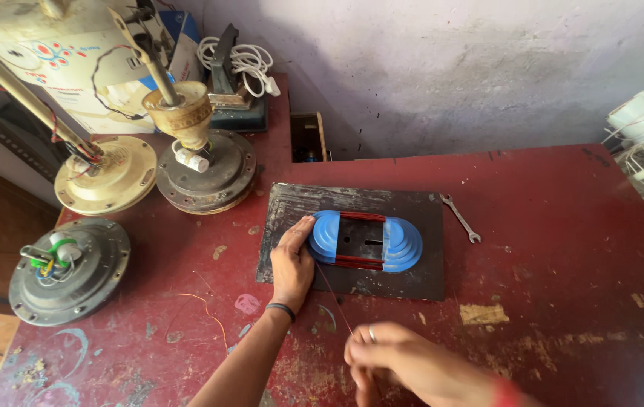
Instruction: The person winds red wire around a blue plastic jig mounted on a black base. They repeatedly wrap the wire by hand, adjusting tension and position throughout the clip.
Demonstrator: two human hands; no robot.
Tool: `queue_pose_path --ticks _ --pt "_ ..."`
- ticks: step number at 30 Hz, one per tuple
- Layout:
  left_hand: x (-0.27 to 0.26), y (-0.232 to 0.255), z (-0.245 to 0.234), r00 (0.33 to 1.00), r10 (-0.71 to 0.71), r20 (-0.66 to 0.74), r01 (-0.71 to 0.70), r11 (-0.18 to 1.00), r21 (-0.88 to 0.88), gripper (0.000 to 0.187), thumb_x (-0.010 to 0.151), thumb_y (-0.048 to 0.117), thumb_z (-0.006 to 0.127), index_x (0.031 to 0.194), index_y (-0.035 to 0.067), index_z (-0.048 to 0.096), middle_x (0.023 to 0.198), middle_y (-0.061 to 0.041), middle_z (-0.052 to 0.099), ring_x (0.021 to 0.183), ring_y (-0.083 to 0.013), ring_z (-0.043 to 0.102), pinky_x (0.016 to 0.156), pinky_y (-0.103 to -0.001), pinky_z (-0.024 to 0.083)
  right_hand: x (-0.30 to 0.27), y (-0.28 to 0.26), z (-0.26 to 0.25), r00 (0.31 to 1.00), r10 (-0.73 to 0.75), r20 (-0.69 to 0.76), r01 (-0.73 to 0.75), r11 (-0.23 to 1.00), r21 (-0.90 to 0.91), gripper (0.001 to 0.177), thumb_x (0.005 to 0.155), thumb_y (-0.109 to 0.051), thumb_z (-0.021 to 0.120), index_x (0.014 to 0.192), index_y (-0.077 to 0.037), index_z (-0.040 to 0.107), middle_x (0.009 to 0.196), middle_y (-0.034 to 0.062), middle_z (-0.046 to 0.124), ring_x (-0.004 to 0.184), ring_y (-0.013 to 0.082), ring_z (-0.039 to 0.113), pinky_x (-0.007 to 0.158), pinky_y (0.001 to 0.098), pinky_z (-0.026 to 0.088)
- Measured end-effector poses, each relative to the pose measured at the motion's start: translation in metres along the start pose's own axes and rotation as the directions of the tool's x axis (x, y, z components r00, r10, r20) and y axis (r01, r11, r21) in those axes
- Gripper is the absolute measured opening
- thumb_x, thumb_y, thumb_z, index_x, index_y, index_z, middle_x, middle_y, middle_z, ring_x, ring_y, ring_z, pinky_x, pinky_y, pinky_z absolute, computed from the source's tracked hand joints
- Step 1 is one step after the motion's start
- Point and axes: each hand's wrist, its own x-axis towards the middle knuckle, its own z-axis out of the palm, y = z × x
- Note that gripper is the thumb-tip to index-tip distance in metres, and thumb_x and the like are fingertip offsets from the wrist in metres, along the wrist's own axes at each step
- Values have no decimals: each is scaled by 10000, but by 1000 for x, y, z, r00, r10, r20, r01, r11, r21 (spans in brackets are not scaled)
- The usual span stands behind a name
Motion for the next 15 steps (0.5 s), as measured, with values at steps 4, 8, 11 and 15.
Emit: queue_pose_path --ticks 4,8,11,15 --pt "-3 -3 2 1000 17 7 -17 1000 26 498 792 -150 484 1205 9 713 1307 -198 681 1259 -345 637 1097 -397 495 -38 -45 -23 987 -134 93 103 956 276 236 1067 -234 545 1084 -16 633 747 47 616 596 167 608 638 357 532" --pt "-5 -3 2 1000 -15 -3 15 1000 -16 474 838 -149 480 1211 27 713 1317 -184 684 1268 -334 642 1086 -389 505 -39 -58 -5 983 86 -163 -70 992 101 204 1002 -211 568 975 -9 569 640 5 509 508 155 489 497 316 399" --pt "-3 -3 1 1000 6 -5 -6 999 -44 467 843 -148 478 1215 25 701 1315 -183 688 1270 -337 645 1081 -388 515 -57 -90 -26 947 -270 -176 293 948 123 305 1040 -193 555 1127 77 663 635 -50 448 497 62 384 434 249 312" --pt "-3 2 -3 992 -126 -6 124 985 -116 359 913 -69 528 1210 37 700 1266 -180 713 1202 -311 688 1002 -366 551 -24 -94 -85 831 -439 -340 375 896 -239 255 1019 -172 577 1014 57 690 593 -71 371 484 54 307 446 257 260"
